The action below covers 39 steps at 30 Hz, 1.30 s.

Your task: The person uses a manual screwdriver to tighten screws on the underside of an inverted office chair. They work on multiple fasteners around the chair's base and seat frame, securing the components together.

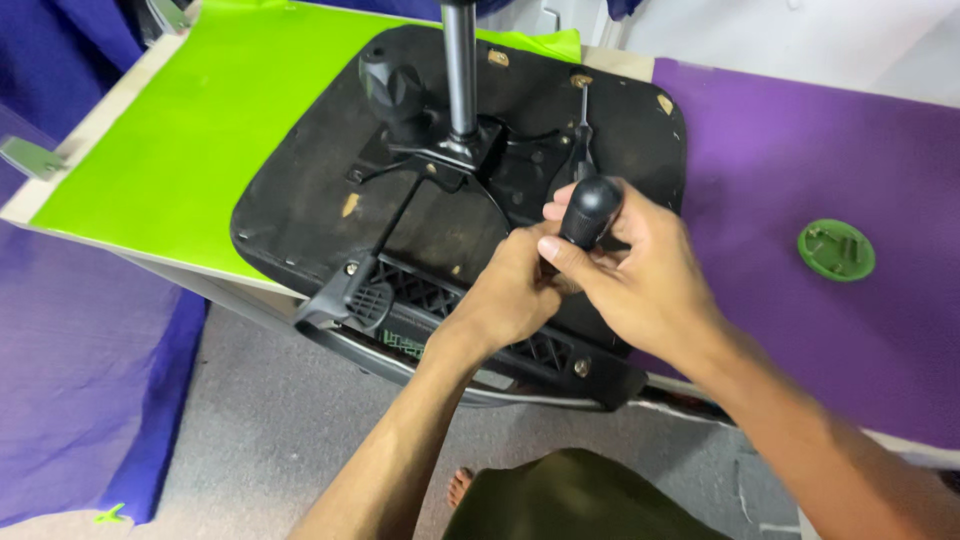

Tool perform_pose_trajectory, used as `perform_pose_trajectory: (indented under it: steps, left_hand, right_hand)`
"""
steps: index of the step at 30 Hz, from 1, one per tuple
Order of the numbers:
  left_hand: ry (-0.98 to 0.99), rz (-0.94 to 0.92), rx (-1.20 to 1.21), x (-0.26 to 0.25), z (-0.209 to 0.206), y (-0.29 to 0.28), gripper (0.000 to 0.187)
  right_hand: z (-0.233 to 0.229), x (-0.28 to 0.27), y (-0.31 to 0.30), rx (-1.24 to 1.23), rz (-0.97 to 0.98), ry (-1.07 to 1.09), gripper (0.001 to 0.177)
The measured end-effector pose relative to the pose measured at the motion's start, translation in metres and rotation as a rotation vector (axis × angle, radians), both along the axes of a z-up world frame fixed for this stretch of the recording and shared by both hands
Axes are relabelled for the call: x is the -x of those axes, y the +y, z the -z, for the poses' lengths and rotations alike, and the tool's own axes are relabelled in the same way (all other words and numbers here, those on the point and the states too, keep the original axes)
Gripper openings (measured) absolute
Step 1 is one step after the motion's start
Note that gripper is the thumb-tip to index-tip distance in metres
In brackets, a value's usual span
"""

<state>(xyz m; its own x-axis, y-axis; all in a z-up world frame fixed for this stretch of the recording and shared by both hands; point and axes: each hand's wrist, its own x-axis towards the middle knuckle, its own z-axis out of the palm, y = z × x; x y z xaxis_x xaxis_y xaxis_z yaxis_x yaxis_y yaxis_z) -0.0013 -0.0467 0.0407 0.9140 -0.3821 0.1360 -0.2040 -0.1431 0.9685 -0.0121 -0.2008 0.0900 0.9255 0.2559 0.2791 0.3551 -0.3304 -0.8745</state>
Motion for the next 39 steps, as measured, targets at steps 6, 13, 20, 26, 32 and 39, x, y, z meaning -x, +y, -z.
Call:
perform_pose_trajectory:
  steps: [6,13,20,26,32,39]
  left_hand:
    - [-0.052,0.020,-0.048,0.014,-0.015,-0.003,0.026]
    - [-0.022,-0.076,-0.143,0.037,-0.034,-0.017,0.031]
    - [0.092,-0.156,-0.082,0.063,-0.026,-0.036,0.035]
    - [0.118,-0.223,-0.121,0.075,-0.014,-0.046,0.030]
    - [0.062,-0.143,-0.032,0.076,-0.010,-0.046,0.029]
    - [-0.065,0.106,0.066,0.068,-0.011,-0.036,0.040]
  right_hand:
    - [-0.011,0.011,-0.013,0.056,-0.036,-0.047,0.035]
    - [-0.023,0.017,-0.035,0.102,-0.151,-0.137,0.036]
    - [-0.016,0.017,-0.053,0.109,-0.257,-0.074,0.035]
    - [-0.004,0.026,-0.062,0.063,-0.326,-0.093,0.032]
    - [-0.009,0.029,-0.066,0.108,-0.312,-0.147,0.035]
    - [-0.016,0.039,-0.056,0.014,-0.328,-0.043,0.034]
